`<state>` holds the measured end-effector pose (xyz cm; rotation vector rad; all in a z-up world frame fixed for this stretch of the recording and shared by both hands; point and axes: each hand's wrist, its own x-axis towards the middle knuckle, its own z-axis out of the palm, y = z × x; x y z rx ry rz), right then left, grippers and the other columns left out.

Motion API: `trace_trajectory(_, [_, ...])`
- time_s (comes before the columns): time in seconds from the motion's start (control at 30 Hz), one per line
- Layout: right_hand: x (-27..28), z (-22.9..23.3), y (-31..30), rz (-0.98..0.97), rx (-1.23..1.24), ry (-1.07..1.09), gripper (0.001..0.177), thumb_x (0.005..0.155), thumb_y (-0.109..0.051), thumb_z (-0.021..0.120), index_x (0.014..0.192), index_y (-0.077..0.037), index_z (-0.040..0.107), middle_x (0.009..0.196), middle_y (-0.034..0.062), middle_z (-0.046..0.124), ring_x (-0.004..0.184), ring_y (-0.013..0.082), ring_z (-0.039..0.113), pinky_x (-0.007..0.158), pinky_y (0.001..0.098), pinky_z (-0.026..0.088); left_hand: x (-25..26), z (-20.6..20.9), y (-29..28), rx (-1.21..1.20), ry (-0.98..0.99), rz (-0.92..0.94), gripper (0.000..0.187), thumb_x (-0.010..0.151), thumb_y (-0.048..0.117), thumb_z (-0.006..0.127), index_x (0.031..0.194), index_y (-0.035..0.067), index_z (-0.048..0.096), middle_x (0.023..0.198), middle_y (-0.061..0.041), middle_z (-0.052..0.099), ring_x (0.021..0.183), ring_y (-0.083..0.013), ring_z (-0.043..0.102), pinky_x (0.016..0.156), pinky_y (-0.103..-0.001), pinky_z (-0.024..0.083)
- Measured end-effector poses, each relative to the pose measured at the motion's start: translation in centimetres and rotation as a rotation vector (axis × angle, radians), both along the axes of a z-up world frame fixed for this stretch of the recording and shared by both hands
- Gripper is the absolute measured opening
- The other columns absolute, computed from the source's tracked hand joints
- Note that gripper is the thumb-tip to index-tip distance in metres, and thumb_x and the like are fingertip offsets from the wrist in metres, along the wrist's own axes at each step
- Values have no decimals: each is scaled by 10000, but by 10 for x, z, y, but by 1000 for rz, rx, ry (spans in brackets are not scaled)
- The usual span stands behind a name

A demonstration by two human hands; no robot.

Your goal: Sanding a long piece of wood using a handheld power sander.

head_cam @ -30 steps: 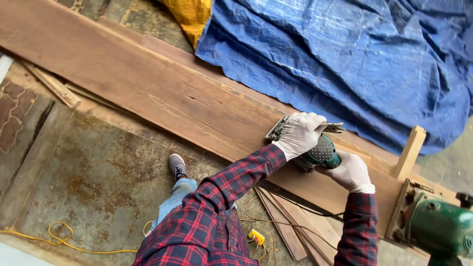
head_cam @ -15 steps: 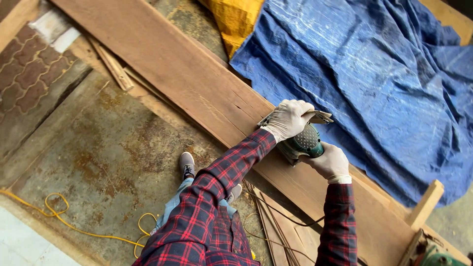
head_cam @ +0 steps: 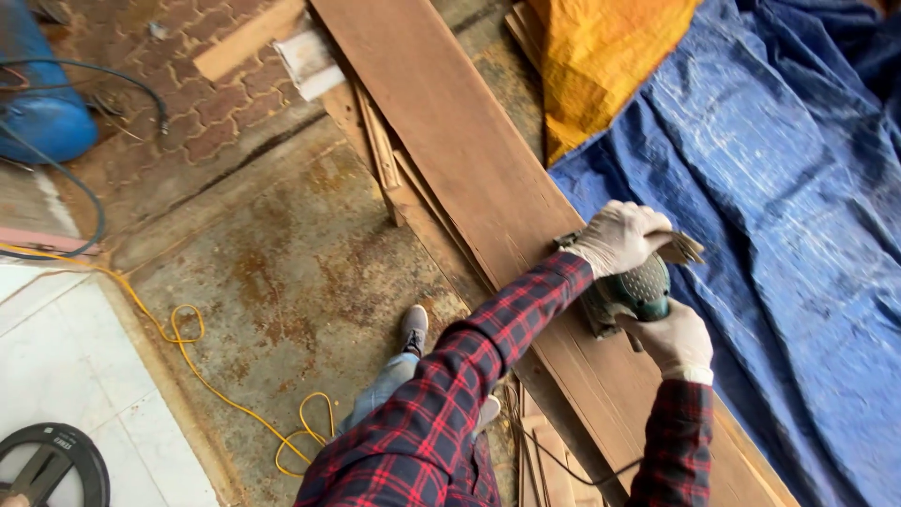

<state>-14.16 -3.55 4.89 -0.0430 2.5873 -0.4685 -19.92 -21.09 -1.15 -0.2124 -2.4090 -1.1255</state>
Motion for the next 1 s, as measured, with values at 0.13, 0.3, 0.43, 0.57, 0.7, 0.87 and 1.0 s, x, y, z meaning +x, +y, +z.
trace_trajectory(0.13, [0, -5, 7, -8, 79, -4, 462, 683, -499, 858, 918, -105, 798, 735, 96, 774, 702, 258, 736, 736, 398, 566, -2, -4, 11, 25, 16, 12, 160, 894, 319, 713, 962, 176, 732, 939, -35, 763, 914, -245, 740, 878, -394, 569])
trace_trajectory(0.3, [-3, -18, 45, -56, 85, -13, 456, 676, -473, 872, 924, -96, 807, 770, 118, 793, 733, 276, 757, 753, 416, 574, -12, -8, 51, -12, -56, -25, 188, 894, 356, 695, 979, 195, 742, 923, -25, 767, 909, -240, 737, 917, -407, 553])
trace_trajectory(0.43, [3, -21, 83, -82, 56, -32, 446, 659, -463, 882, 910, -102, 812, 756, 103, 787, 719, 264, 749, 740, 415, 569, -3, -8, 88, -12, -94, -33, 192, 906, 370, 685, 972, 200, 743, 912, -35, 762, 908, -248, 733, 914, -408, 546])
trace_trajectory(0.57, [30, -16, 120, -110, 41, -45, 403, 674, -448, 869, 808, -72, 813, 709, 72, 738, 653, 237, 738, 699, 383, 559, 23, -3, 127, 34, -31, -60, 186, 900, 354, 694, 955, 179, 729, 897, -50, 748, 896, -265, 727, 893, -422, 543])
trace_trajectory(0.7, [60, -4, 145, -158, -19, -67, 395, 686, -446, 853, 721, -61, 775, 622, 56, 734, 606, 207, 686, 649, 359, 526, 48, 5, 153, 61, 12, -115, 171, 907, 329, 698, 937, 161, 719, 883, -57, 735, 862, -266, 724, 829, -429, 530])
trace_trajectory(0.87, [94, 8, 167, -243, -72, -64, 375, 676, -415, 859, 719, -61, 744, 605, 62, 716, 591, 195, 661, 630, 342, 511, 77, 15, 184, 44, -9, -143, 157, 907, 320, 703, 937, 166, 710, 852, -37, 715, 825, -260, 703, 818, -431, 522])
trace_trajectory(1.0, [118, 8, 189, -255, -84, -80, 413, 677, -432, 859, 735, -32, 768, 640, 66, 737, 621, 183, 684, 658, 338, 523, 101, 20, 203, 22, -20, -176, 147, 903, 312, 706, 933, 168, 701, 850, -25, 703, 812, -256, 692, 803, -429, 512])
